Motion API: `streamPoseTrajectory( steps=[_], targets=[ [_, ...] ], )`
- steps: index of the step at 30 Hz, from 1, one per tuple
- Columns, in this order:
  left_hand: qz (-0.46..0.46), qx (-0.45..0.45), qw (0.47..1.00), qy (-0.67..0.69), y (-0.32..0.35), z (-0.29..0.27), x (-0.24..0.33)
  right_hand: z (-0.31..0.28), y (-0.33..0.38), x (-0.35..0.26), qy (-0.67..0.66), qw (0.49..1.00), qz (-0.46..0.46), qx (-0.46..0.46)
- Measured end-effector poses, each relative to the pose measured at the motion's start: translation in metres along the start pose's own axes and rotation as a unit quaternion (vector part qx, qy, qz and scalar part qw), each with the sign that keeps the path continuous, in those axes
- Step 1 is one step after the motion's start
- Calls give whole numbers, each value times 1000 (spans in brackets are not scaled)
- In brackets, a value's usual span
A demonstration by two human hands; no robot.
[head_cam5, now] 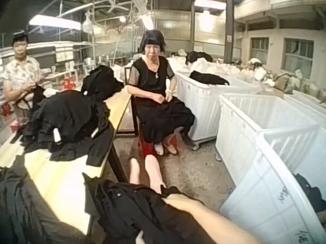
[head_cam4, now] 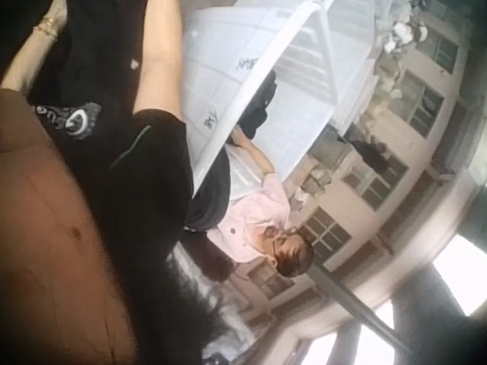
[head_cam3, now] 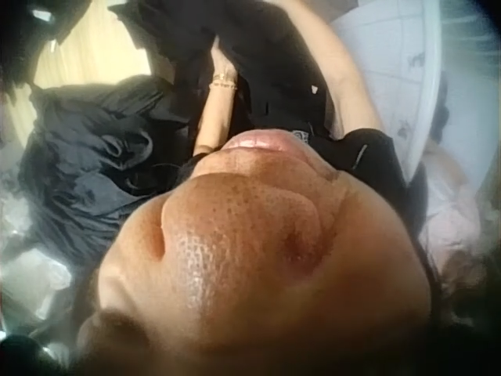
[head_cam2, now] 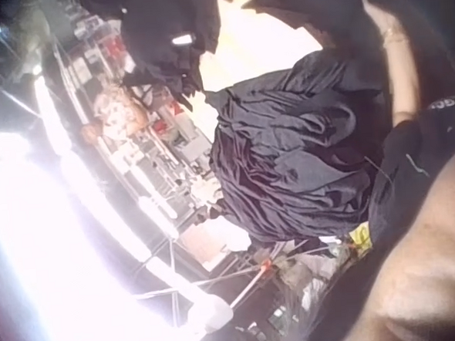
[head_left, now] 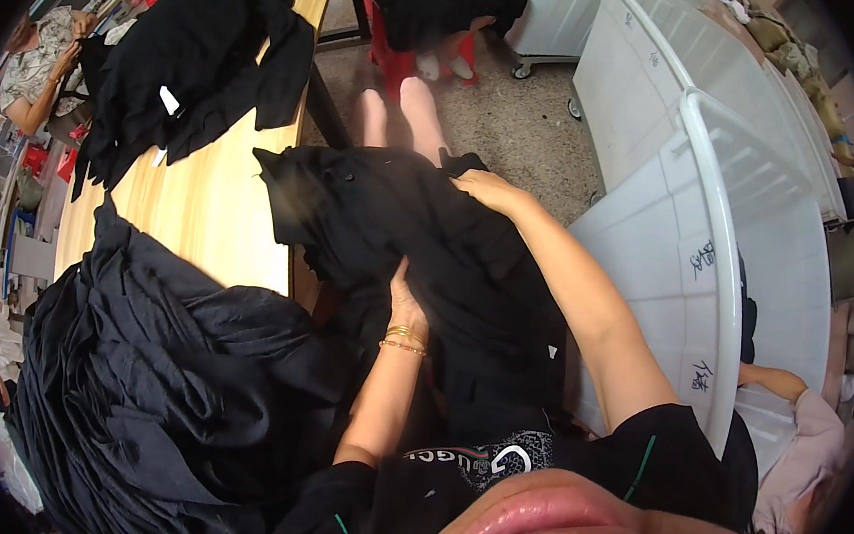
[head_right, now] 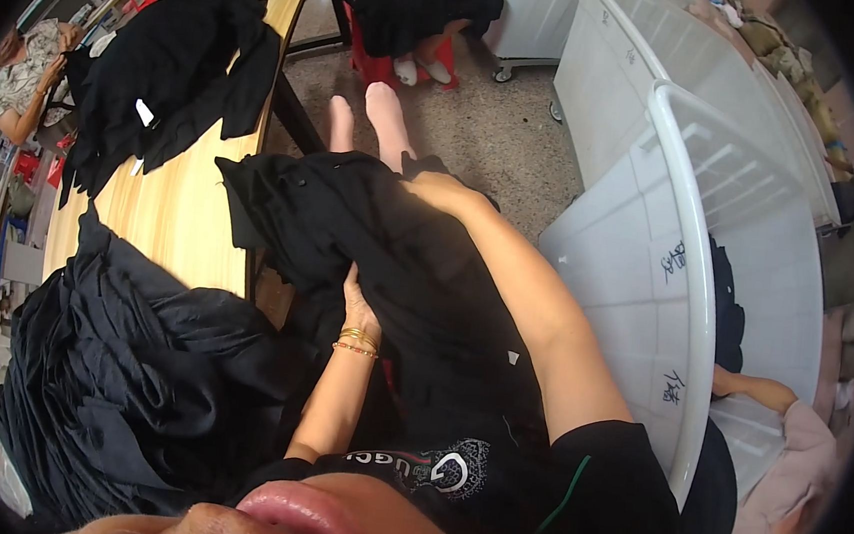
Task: Trimming loose threads and inspecting black garments using small snips.
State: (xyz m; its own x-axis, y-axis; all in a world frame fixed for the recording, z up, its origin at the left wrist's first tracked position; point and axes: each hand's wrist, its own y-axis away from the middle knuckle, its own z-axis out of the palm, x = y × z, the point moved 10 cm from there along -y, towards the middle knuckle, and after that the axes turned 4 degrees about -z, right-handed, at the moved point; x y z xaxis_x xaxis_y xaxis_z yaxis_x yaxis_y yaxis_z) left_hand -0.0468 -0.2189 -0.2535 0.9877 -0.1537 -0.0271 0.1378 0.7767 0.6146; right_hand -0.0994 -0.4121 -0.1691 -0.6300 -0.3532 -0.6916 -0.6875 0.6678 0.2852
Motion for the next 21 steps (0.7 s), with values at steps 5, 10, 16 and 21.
streamPoseTrajectory(
  steps=[5,10,16,21],
  targets=[
    [-21,-60,997,-41,-20,16,-1,-34,10,0,-28,996,84,-1],
    [16,-195,971,-138,-42,75,18,-89,20,-18,-210,973,87,31],
    [186,-249,909,-277,-84,114,39,-177,42,-60,-248,964,27,95],
    [171,-262,917,-247,-130,170,51,-224,44,-67,-289,938,-16,191]
  ],
)
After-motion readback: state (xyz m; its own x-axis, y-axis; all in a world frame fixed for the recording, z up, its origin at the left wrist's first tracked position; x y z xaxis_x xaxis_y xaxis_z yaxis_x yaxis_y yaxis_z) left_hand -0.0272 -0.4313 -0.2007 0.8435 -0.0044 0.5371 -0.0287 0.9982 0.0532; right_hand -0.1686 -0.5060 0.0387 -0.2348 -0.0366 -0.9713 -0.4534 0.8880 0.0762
